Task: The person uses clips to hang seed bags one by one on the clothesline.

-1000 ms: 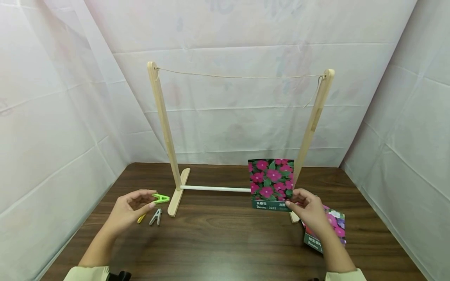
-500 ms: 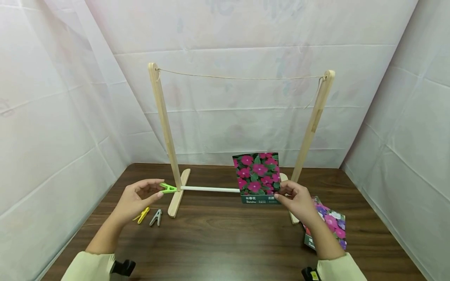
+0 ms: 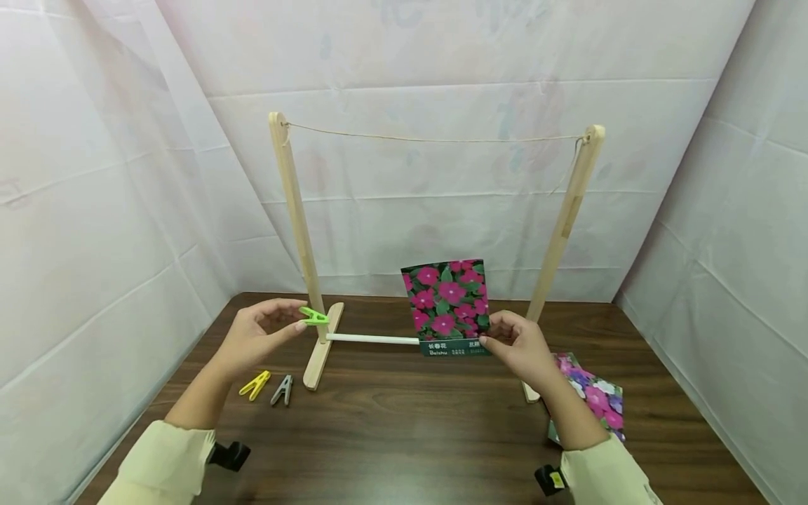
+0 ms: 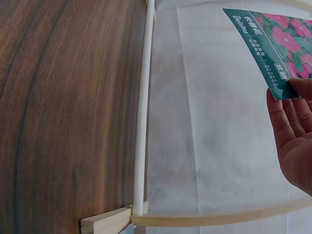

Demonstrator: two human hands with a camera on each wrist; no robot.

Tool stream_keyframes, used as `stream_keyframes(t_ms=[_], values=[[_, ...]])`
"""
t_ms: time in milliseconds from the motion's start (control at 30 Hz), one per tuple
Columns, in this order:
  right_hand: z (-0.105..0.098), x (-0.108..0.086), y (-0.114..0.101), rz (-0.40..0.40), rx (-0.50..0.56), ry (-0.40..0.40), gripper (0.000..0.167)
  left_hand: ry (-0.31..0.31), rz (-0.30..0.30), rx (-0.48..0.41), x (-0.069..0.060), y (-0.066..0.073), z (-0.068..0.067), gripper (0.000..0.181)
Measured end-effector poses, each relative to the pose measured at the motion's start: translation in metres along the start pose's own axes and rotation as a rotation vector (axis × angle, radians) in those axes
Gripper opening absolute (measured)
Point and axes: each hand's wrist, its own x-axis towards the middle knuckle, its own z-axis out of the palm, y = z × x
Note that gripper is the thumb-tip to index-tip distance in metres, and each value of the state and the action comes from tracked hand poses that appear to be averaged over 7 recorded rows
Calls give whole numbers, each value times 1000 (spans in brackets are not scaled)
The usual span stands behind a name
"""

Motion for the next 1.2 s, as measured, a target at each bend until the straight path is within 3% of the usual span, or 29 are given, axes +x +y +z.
stream_keyframes(t_ms=[133, 400, 600, 933, 1200], values=[[2, 5, -5, -14, -12, -9, 22, 0, 4, -38, 10, 7, 0, 32], [8, 16, -12, -41, 14, -26, 22, 3, 67, -31, 31, 18, -3, 31], [15, 24, -20, -69, 4, -46, 19, 4, 69, -54, 40, 22, -5, 31], [23, 40, -30, -117, -6, -58, 16, 53, 77, -209, 63, 33, -12, 33], [31, 54, -32, -95, 28, -66, 21, 76, 86, -246, 79, 44, -18, 32]])
